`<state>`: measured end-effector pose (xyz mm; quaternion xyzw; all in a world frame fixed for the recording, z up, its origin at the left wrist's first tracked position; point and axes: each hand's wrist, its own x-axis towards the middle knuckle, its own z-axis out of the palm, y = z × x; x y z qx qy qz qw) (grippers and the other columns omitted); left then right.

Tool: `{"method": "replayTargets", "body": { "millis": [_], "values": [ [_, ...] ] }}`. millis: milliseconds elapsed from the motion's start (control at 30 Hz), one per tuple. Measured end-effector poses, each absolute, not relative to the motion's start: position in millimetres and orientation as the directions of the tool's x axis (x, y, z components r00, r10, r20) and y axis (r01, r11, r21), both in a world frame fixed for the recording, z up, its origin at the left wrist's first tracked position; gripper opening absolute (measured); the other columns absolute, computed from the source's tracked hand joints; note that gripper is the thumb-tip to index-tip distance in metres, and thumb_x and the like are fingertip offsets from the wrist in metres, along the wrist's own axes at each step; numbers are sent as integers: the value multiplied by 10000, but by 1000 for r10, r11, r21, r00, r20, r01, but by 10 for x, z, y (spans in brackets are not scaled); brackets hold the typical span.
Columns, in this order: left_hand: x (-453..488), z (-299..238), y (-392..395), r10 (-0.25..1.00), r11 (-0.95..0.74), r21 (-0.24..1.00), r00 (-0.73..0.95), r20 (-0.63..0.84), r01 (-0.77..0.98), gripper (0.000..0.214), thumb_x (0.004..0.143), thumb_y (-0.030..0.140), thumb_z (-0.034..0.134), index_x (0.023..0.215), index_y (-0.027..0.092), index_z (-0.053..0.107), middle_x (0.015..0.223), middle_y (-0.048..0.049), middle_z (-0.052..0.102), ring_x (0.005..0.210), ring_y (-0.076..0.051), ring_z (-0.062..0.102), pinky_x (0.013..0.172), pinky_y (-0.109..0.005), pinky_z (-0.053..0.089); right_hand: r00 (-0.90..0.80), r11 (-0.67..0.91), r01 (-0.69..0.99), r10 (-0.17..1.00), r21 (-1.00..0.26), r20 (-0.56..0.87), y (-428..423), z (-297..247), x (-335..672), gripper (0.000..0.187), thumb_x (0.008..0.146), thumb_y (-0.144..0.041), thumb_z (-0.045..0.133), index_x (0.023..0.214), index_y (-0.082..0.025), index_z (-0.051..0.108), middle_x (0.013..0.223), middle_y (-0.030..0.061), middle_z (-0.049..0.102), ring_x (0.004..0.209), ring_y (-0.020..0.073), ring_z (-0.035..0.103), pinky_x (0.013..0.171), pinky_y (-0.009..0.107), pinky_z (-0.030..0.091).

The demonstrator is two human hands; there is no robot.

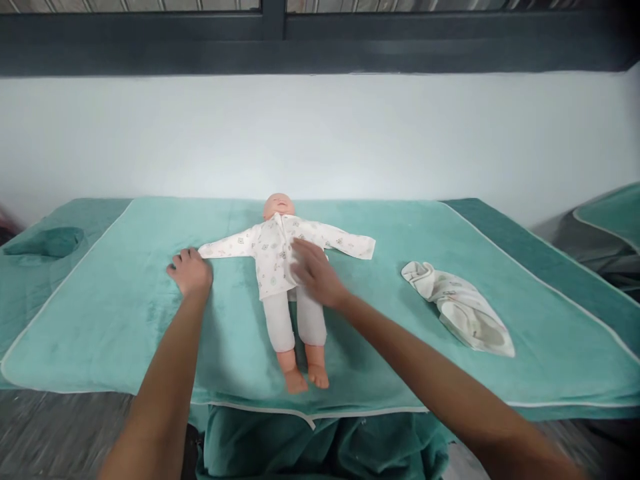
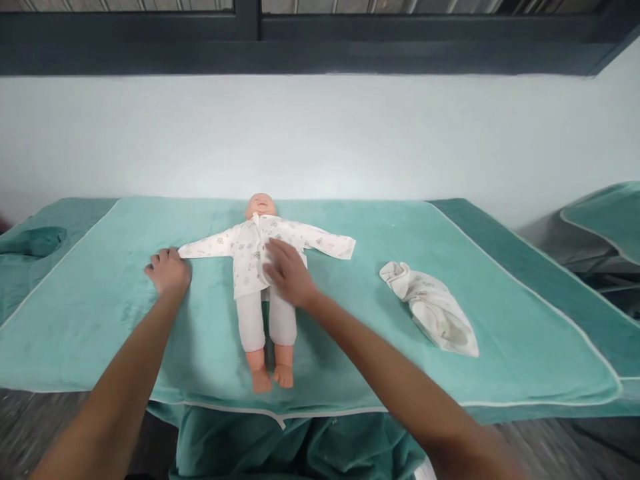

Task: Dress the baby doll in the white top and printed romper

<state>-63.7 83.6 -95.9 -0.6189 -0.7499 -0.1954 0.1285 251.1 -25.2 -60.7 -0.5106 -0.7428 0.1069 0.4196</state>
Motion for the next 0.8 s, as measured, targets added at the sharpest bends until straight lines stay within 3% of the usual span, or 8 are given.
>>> {"method": "replayTargets", "body": {
  "millis": [67,133,233,333,400,633,800],
  "values": [
    [-641,-959,845,882,151,130,-193,430,980,356,951,145,356,1170,132,637,1227,-194,625,1174,-367,501,952,-528,349,-165,465,649,859,-603,484,-671,-762,2538,534,1039,-390,458,1560,-323,362,1675,46,295,1565,255,209,1270,521,238],
    [-645,-955,850,884,149,128,-190,428,981,358,958,157,351,1162,134,644,1232,-195,624,1175,-368,500,950,-525,352,-120,400,613,899,-681,421,-1027,-892,2558,572,1053,-379,429,1603,-354,271,1713,21,188,1579,239,178,1280,511,239],
    [-650,-941,848,888,149,132,-191,419,980,369,953,158,353,1165,139,655,1252,-196,618,1182,-371,496,946,-519,355,14,293,556,933,-778,361,-1304,-1007,2628,538,1048,-388,446,1573,-328,344,1655,68,332,1508,248,353,1236,499,335],
    [-657,-914,829,898,150,151,-199,393,977,372,928,146,381,1153,155,677,1288,-194,604,1193,-374,488,939,-516,358,176,245,538,903,-806,392,-1212,-1002,2781,404,1022,-409,490,1402,-279,531,1429,104,571,1294,250,566,1071,458,495],
    [-663,-891,808,904,139,165,-193,382,977,374,917,151,404,1165,173,683,1305,-192,597,1200,-376,483,936,-515,359,253,226,545,874,-808,415,-981,-942,2899,327,1003,-413,499,1272,-250,591,1272,99,646,1148,238,628,951,411,537],
    [-679,-866,799,906,165,182,-222,361,969,431,923,161,399,1298,176,612,1296,-188,603,1220,-368,492,951,-485,367,184,35,739,951,-673,251,-145,-837,2985,201,947,-290,457,823,-219,599,860,42,672,779,191,574,680,298,400],
    [-681,-899,867,901,183,174,-235,364,968,414,928,185,412,1294,176,604,1334,-178,592,1246,-371,485,965,-485,376,180,-19,777,965,-629,193,-186,-992,2971,168,939,-293,469,854,-223,595,792,16,652,680,169,506,605,283,293]
  ]
}}
